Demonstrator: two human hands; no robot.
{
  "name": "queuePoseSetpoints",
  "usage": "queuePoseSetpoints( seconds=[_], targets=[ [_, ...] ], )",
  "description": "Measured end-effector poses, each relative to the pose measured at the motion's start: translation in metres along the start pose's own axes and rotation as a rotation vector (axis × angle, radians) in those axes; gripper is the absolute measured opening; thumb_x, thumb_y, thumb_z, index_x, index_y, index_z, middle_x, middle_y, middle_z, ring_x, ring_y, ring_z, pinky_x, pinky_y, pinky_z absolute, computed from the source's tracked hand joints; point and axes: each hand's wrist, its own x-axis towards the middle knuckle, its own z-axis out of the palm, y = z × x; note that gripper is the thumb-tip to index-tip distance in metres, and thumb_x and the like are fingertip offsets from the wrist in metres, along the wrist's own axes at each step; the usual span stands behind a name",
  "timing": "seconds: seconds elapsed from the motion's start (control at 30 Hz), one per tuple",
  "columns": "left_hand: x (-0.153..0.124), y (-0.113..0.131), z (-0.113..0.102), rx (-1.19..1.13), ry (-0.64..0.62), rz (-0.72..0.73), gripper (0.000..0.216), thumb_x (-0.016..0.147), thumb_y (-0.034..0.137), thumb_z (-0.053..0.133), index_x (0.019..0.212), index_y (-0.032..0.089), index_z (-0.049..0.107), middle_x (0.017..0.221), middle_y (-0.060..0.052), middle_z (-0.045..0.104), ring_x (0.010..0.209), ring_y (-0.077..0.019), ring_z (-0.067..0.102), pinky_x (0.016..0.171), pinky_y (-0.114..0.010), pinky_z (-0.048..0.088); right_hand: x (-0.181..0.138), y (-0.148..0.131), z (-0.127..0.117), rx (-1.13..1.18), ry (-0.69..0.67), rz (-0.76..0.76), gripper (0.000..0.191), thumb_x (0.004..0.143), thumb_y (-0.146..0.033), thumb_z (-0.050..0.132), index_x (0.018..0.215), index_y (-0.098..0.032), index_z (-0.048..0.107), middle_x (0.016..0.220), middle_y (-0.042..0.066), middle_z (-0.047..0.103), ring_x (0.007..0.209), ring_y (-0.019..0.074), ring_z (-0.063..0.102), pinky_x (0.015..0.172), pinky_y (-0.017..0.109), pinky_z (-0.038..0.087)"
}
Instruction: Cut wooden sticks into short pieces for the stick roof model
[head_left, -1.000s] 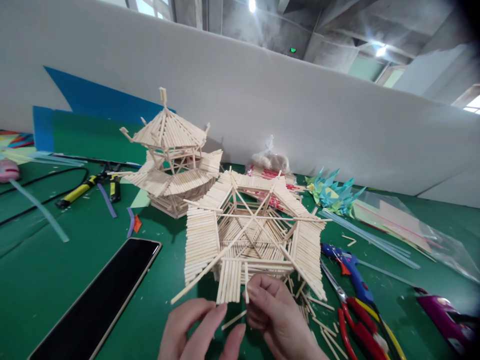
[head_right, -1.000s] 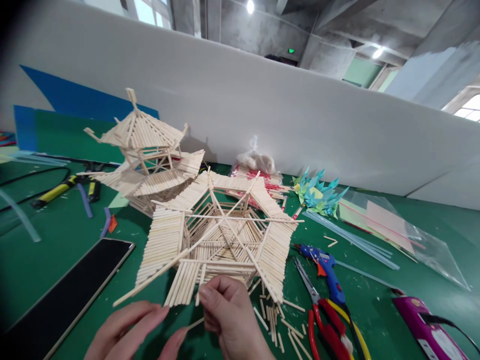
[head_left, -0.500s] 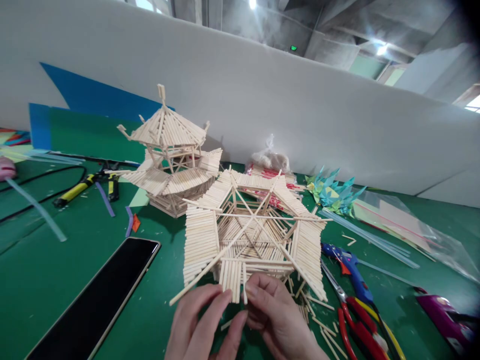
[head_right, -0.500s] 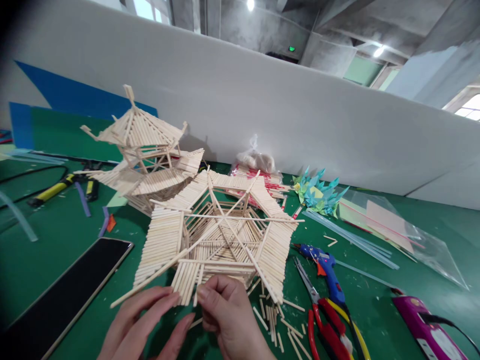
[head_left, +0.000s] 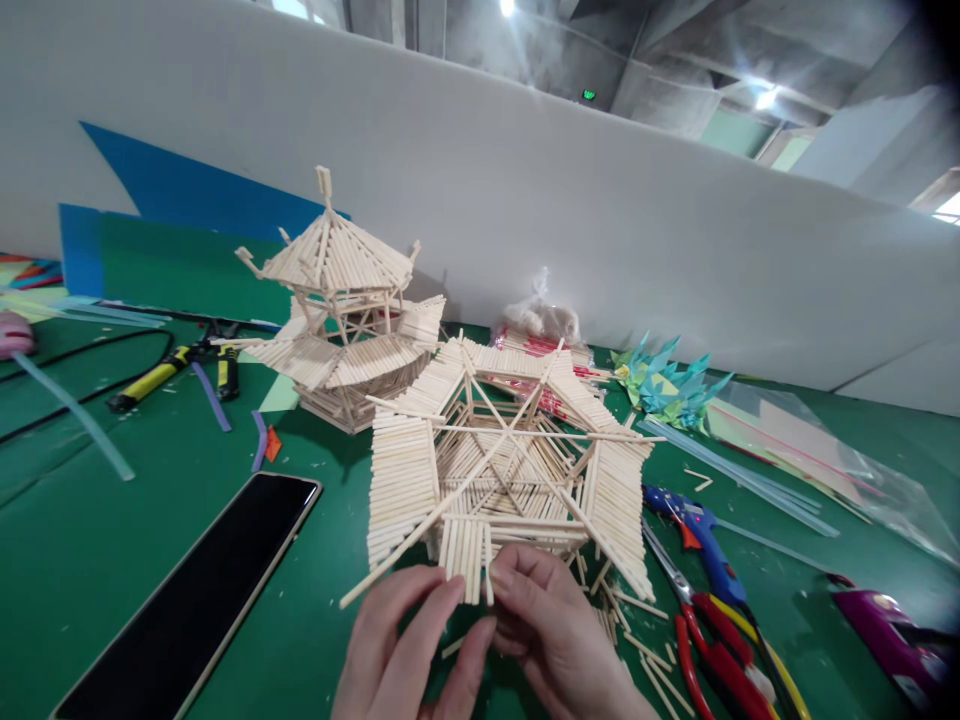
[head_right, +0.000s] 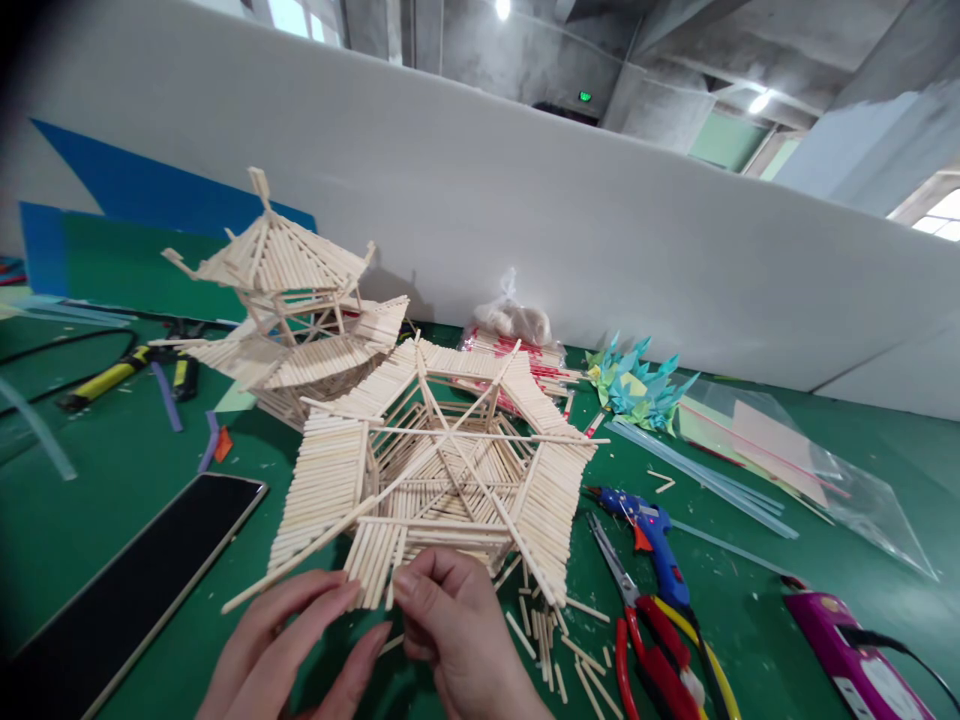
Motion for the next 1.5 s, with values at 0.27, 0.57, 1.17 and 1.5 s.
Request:
queuePoseSetpoints(
  seconds=[0.27,0.57,1.17,1.5],
  targets=[
    [0.0013,-0.0002,0.0002,-0.013,-0.002,-0.004,0.033,0.068,0.004,0.063,0.099,0.008,0.052,0.096,-0.011,0.050,0.088,-0.0191,0.052,0.074,-0.028,0.048,-0.0001,0.0007,0.0016,-0.020,0.012,-0.010,0.028,0.060,-0.032,0.072,0.056,-0.014,0.051,0.047,-0.008,0.038,0.040,0.0020,0.023,0.040,0.019,0.011],
    [0.0024,-0.0013,0.0019,0.004,0.034,0.020,0.030,0.067,0.004,0.064,0.096,0.006,0.056,0.094,-0.011,0.053,0.087,-0.0184,0.054,0.072,-0.026,0.049,0.0025,0.0030,-0.0038,-0.098,0.011,-0.019,0.029,0.060,-0.035,0.072,0.055,-0.015,0.051,0.044,-0.009,0.039,0.038,0.0026,0.025,0.040,0.020,0.013],
    [0.0039,-0.0010,0.0016,-0.014,0.030,0.001,0.029,0.067,0.002,0.063,0.095,0.004,0.055,0.093,-0.011,0.052,0.087,-0.0181,0.053,0.073,-0.028,0.048,0.0028,0.0017,-0.0031,-0.111,0.015,-0.019,0.029,0.061,-0.034,0.072,0.055,-0.015,0.051,0.046,-0.008,0.039,0.039,0.0029,0.026,0.041,0.021,0.014],
    [0.0043,0.0000,0.0031,0.000,0.050,0.010,0.029,0.068,0.002,0.062,0.096,0.006,0.055,0.092,-0.010,0.052,0.085,-0.0176,0.053,0.071,-0.026,0.049,0.0046,0.0046,-0.0052,-0.152,0.026,-0.022,0.034,0.058,-0.039,0.073,0.054,-0.015,0.049,0.041,-0.010,0.038,0.035,0.0016,0.026,0.038,0.019,0.014]
  ],
)
